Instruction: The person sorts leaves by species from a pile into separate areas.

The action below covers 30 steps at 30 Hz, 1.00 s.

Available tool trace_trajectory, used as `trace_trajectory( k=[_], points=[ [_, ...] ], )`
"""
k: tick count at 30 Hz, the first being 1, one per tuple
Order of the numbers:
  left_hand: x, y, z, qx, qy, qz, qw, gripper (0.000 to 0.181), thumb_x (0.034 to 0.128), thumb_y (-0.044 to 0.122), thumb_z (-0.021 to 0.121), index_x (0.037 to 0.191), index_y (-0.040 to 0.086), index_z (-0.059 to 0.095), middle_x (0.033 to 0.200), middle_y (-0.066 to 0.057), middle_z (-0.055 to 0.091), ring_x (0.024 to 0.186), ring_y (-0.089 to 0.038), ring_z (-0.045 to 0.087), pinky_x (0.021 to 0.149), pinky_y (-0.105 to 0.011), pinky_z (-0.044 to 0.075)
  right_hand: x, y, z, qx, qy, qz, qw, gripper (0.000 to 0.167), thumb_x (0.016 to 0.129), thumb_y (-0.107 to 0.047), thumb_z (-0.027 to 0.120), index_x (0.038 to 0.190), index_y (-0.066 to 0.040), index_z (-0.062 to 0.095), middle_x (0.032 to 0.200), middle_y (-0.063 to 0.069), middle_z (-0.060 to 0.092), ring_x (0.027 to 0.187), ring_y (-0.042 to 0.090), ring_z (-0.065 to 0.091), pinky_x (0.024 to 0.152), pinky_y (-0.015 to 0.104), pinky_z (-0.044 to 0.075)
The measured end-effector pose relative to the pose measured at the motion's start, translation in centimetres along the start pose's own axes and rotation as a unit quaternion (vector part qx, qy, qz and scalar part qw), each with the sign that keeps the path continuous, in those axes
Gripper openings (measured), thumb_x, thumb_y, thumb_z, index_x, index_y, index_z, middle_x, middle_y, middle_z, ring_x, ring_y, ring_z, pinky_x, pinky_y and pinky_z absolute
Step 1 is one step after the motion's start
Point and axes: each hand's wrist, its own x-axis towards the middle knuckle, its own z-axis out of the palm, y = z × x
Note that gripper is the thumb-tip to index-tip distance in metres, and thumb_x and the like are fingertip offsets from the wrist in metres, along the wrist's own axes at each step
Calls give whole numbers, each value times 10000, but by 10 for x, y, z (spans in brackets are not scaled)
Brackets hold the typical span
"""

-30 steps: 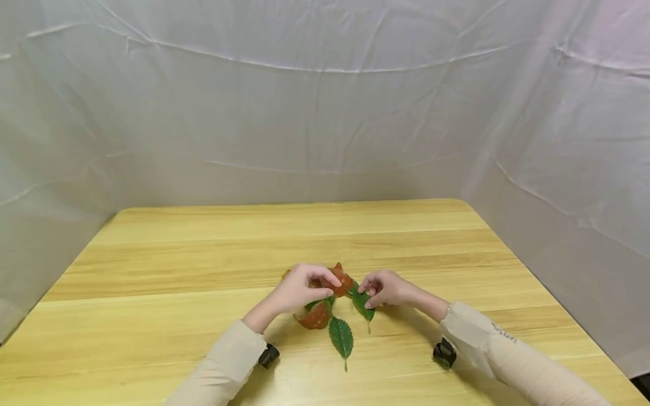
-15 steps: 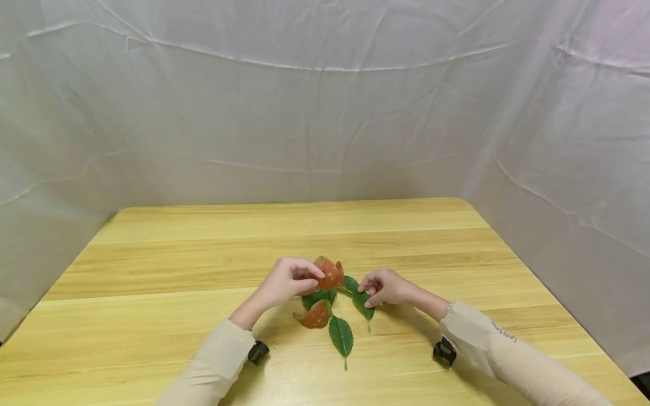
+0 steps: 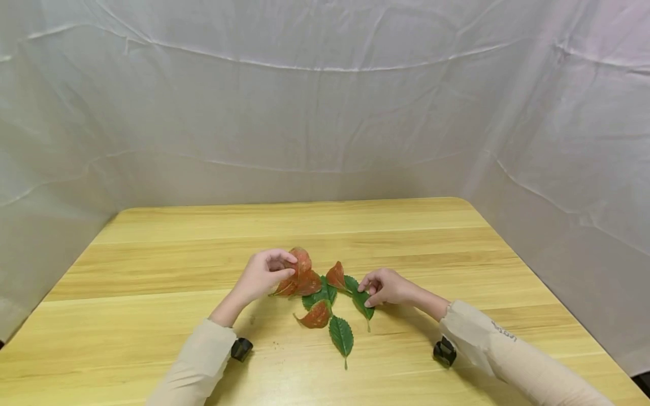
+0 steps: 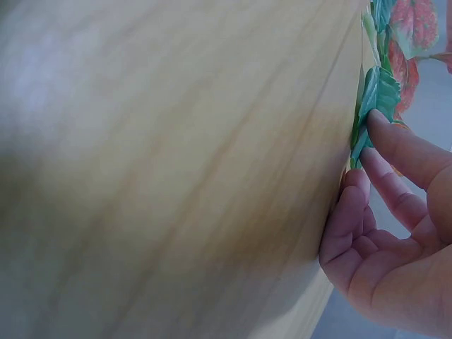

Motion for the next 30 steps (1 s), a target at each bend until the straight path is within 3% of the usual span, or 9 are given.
trace_trajectory(
  k=[4, 10, 19, 24, 30],
  points=[
    [-2, -3, -8, 150, 242, -204, 9994, 109, 805, -2, 628, 914, 5, 636, 942, -99, 616, 730, -169, 576, 622, -312, 479, 0, 0, 0, 1, -12, -15, 10000, 227, 711, 50, 697, 923, 60, 617, 626, 27, 495, 492, 88, 382, 436, 186, 329],
    [-9, 13, -17, 256, 306, -291, 9988, 119, 817, -60, 581, 929, -55, 620, 881, -161, 607, 584, -188, 494, 506, -263, 413, 1, 0, 1, 44, -5, 8, 10000, 228, 708, 56, 695, 923, 64, 616, 620, 25, 494, 483, 85, 379, 427, 179, 326],
    [-9, -11, -33, 428, 514, -204, 9976, 129, 835, -5, 588, 957, -18, 630, 856, -105, 627, 621, -192, 499, 486, -239, 367, 2, 0, 1, 14, -3, -7, 10000, 228, 710, 53, 694, 924, 61, 616, 619, 19, 494, 489, 85, 379, 433, 181, 321],
    [-11, -15, -41, 454, 620, -174, 9969, 131, 835, -1, 585, 956, -5, 635, 846, -92, 623, 683, -234, 542, 519, -243, 408, 2, 0, 1, 0, -3, -33, 10000, 228, 709, 52, 694, 923, 64, 616, 618, 18, 494, 494, 86, 380, 436, 182, 321],
    [-15, -18, -50, 659, 738, -230, 9948, 129, 836, 3, 586, 953, -6, 641, 820, -88, 618, 608, -159, 482, 495, -236, 399, 2, 0, 1, -7, -8, -24, 10000, 230, 711, 50, 694, 927, 63, 616, 617, 17, 495, 491, 83, 381, 434, 181, 323]
  ],
)
